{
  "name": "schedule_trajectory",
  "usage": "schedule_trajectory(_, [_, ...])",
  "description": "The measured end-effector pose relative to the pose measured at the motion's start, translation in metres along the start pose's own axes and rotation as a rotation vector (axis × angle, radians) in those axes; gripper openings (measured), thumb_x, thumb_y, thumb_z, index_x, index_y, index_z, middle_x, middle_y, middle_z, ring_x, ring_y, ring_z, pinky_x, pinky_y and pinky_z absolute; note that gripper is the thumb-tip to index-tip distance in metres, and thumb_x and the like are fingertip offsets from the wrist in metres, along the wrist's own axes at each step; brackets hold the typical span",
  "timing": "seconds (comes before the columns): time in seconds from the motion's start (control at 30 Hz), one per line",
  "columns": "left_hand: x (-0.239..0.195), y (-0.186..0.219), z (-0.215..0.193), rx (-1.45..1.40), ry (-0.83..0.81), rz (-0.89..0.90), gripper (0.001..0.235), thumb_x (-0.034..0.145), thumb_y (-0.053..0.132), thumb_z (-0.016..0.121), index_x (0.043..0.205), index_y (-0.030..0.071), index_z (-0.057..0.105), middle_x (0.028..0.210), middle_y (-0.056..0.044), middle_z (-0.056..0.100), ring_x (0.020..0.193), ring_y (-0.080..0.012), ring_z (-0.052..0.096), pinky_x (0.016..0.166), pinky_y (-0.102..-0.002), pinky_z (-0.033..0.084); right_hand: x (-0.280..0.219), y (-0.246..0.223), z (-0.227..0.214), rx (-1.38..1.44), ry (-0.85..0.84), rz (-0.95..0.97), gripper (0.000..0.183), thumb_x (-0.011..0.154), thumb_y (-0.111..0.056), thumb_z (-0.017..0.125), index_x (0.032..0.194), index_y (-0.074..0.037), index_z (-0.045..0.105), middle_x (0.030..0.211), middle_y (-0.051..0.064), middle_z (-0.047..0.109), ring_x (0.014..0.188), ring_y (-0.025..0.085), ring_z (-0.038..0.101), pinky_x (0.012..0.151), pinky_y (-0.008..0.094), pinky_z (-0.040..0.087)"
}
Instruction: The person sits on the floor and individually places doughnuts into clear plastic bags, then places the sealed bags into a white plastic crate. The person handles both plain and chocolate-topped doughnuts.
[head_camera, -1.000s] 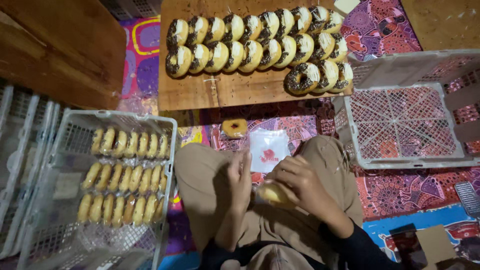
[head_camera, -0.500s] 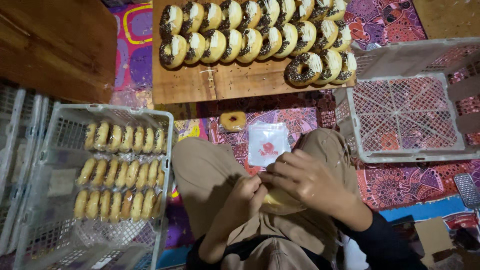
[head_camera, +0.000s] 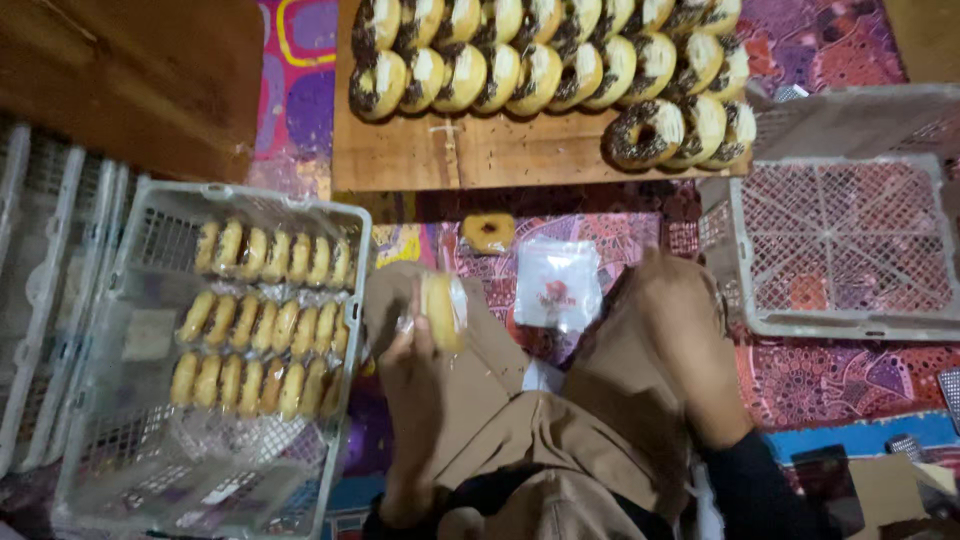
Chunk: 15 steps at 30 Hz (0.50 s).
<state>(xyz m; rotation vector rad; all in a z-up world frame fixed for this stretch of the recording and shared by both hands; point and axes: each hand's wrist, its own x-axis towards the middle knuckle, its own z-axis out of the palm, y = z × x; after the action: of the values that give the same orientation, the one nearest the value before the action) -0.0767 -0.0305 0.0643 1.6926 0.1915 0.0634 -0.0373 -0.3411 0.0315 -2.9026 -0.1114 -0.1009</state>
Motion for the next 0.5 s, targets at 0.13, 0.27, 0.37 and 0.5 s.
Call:
schedule_trajectory(0.13, [-0.037,0.005,0.056,0.111,0.063,0.315,0.031,0.108,0.023,0.052,0.129,0.0,0.055,0.112,-0.019,0.057,0.103,-0.0367,0.053,0.092,-0.047,0.043,-0.022,-0.109,0.017,0.618,0.287,-0.411,0.046,0.089,-0.02,0.076,0.126,0.003,0.06,0.126,0.021,0.066,0.116,0.032,0.065,0.098,0.043,0.053])
schedule_trajectory(0.27, [-0.055,0.037,0.065,0.321,0.124,0.752,0.038,0.109,0.032,0.053,0.132,0.002,0.047,0.129,-0.019,0.052,0.121,-0.0376,0.049,0.106,-0.047,0.041,-0.017,-0.123,0.014,1.078,0.249,-0.173,0.056,0.086,-0.024,0.084,0.13,0.002,0.062,0.127,0.016,0.072,0.117,0.023,0.072,0.102,0.036,0.057])
schedule_trajectory(0.37, [-0.015,0.049,0.025,0.374,0.01,0.42,0.037,0.107,0.036,0.052,0.128,0.005,0.051,0.128,-0.017,0.058,0.121,-0.034,0.056,0.106,-0.045,0.045,-0.019,-0.113,0.028,1.144,0.025,0.0,0.052,0.082,-0.029,0.084,0.121,0.002,0.068,0.105,0.011,0.079,0.095,0.018,0.075,0.088,0.033,0.06])
schedule_trajectory(0.5, [0.016,0.043,-0.002,0.358,-0.163,-0.043,0.036,0.102,0.035,0.049,0.106,0.009,0.073,0.09,-0.012,0.078,0.085,-0.0227,0.077,0.079,-0.038,0.058,-0.037,-0.116,0.075,1.451,-0.127,0.102,0.038,0.1,-0.03,0.061,0.121,0.0,0.07,0.102,0.005,0.078,0.094,0.011,0.07,0.09,0.027,0.055])
